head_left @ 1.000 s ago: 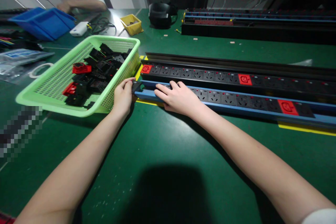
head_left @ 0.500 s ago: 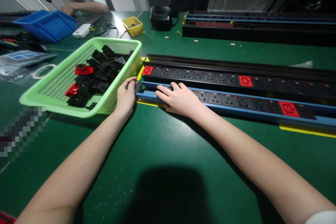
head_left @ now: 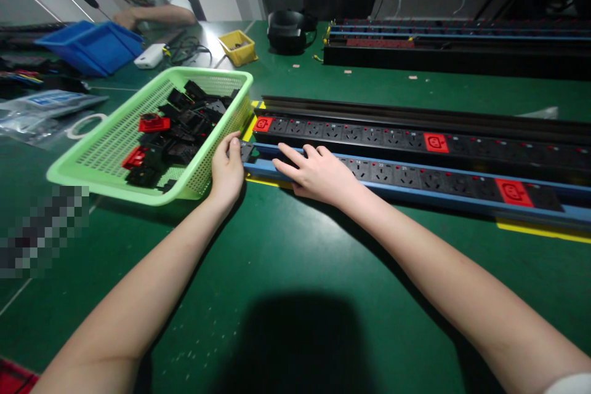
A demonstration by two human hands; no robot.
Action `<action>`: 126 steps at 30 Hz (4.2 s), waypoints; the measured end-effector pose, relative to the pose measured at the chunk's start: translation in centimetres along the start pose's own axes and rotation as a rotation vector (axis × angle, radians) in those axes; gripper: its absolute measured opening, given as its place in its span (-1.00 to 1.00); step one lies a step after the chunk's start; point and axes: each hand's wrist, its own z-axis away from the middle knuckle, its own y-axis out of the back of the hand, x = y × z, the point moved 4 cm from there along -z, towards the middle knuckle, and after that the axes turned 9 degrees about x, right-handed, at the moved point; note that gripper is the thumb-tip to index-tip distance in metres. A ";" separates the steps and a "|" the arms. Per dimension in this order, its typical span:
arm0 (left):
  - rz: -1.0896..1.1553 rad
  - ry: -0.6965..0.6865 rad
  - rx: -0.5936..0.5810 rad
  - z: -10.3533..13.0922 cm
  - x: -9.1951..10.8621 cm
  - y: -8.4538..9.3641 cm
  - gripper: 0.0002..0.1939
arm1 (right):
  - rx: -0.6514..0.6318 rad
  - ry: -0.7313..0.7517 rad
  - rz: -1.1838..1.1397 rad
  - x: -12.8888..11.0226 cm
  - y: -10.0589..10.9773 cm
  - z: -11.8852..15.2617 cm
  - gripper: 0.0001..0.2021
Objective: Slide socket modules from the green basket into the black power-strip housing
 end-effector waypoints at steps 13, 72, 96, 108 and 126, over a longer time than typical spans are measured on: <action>0.014 0.040 -0.090 -0.1 -1.2 0.3 -0.57 | -0.014 -0.057 -0.018 0.2 -0.2 -0.1 -0.30; -0.023 0.050 -0.229 0.8 -1.0 0.4 -0.42 | -0.046 -0.127 -0.053 0.2 -0.2 -0.1 -0.21; -0.015 -0.050 -0.404 1.7 1.4 -0.6 -0.61 | -0.148 -0.269 -0.107 0.8 0.1 -0.3 -0.22; -0.178 -0.244 -0.272 2.5 3.4 0.4 -0.64 | -0.142 -0.266 -0.099 0.8 0.1 -0.3 -0.23; -0.259 -0.356 -0.397 1.1 2.7 0.5 -0.56 | -0.128 -0.259 -0.102 0.8 -0.2 -0.2 -0.21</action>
